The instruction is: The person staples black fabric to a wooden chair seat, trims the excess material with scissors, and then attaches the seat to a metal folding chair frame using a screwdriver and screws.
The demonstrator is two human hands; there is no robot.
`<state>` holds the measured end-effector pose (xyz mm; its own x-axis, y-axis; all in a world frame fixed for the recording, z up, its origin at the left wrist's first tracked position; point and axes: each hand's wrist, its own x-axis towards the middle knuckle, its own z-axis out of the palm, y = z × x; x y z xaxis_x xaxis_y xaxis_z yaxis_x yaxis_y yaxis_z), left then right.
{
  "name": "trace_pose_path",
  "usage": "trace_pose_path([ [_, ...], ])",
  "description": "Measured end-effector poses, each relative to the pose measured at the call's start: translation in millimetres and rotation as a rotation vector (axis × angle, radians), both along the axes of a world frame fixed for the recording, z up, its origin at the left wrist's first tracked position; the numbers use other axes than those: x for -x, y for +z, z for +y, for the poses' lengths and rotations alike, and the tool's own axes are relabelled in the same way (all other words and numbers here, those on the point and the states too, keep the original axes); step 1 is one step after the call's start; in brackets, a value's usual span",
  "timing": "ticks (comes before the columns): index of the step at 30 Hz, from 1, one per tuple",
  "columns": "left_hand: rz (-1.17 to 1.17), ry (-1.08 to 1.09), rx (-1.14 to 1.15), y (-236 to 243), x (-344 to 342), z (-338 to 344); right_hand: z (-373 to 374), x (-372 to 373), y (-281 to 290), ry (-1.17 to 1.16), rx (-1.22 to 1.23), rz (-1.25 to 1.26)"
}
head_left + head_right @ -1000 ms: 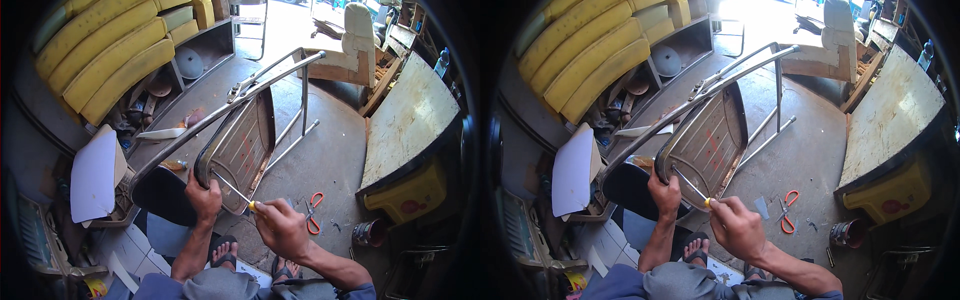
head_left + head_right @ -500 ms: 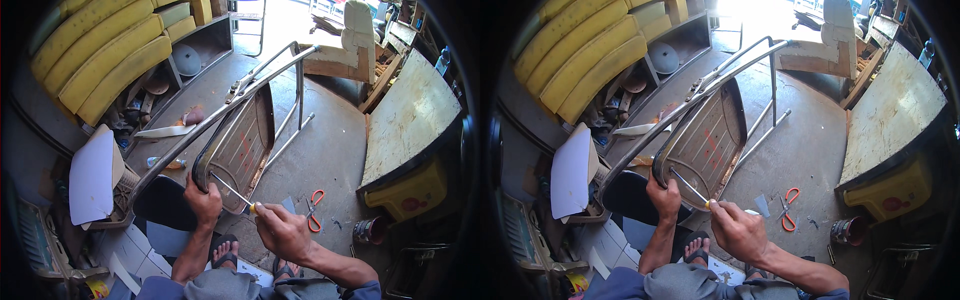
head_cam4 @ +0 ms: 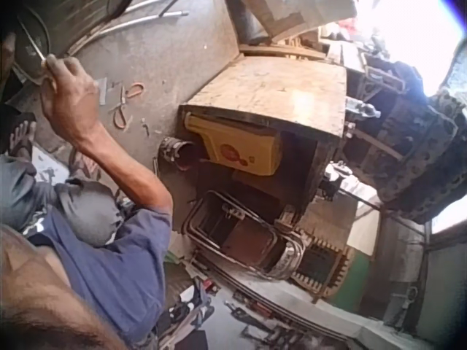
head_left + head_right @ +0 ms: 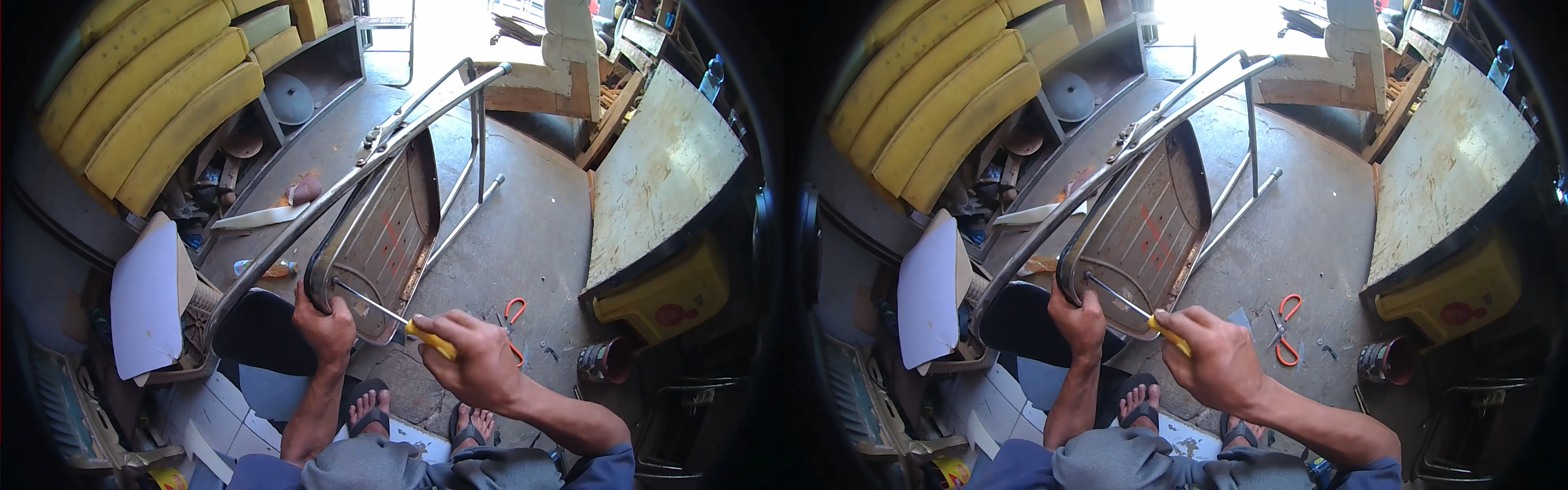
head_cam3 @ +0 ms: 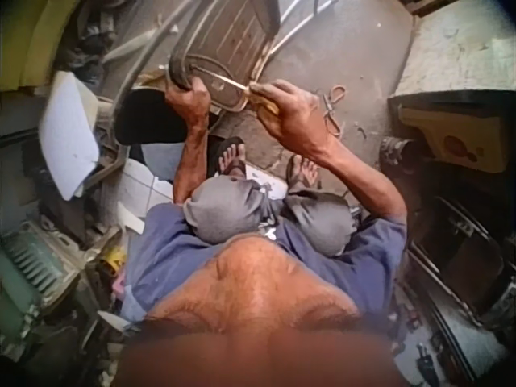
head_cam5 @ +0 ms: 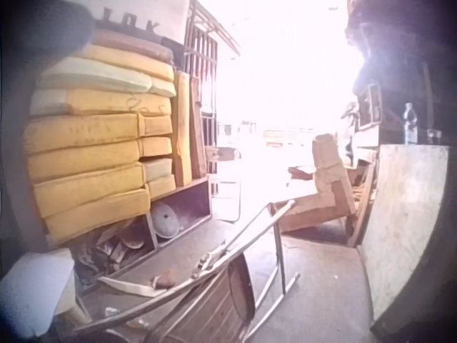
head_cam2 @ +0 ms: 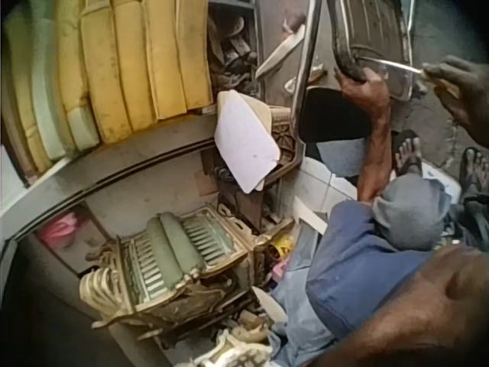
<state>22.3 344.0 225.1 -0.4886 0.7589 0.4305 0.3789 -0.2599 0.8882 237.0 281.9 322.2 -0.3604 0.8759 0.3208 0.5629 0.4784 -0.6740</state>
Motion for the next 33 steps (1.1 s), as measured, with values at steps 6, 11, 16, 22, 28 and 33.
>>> trace_pose_path([
  [6,-0.052,-0.033,0.088,5,1,-4,-6,6,-2,-0.089,0.262,0.091],
  [11,-0.046,-0.035,0.043,10,-3,1,3,-5,1,-0.074,1.082,0.601],
  [16,-0.055,-0.043,0.072,10,-3,-1,-2,2,-19,-0.064,0.05,0.145],
  [22,-0.083,-0.107,0.068,10,1,-7,-26,16,-16,-0.099,-0.145,-0.152],
  [28,-0.116,-0.104,0.069,13,3,-4,-11,12,-4,-0.156,1.042,0.623],
  [33,-0.09,-0.086,0.06,8,5,-4,-4,7,-6,-0.15,0.788,0.484],
])
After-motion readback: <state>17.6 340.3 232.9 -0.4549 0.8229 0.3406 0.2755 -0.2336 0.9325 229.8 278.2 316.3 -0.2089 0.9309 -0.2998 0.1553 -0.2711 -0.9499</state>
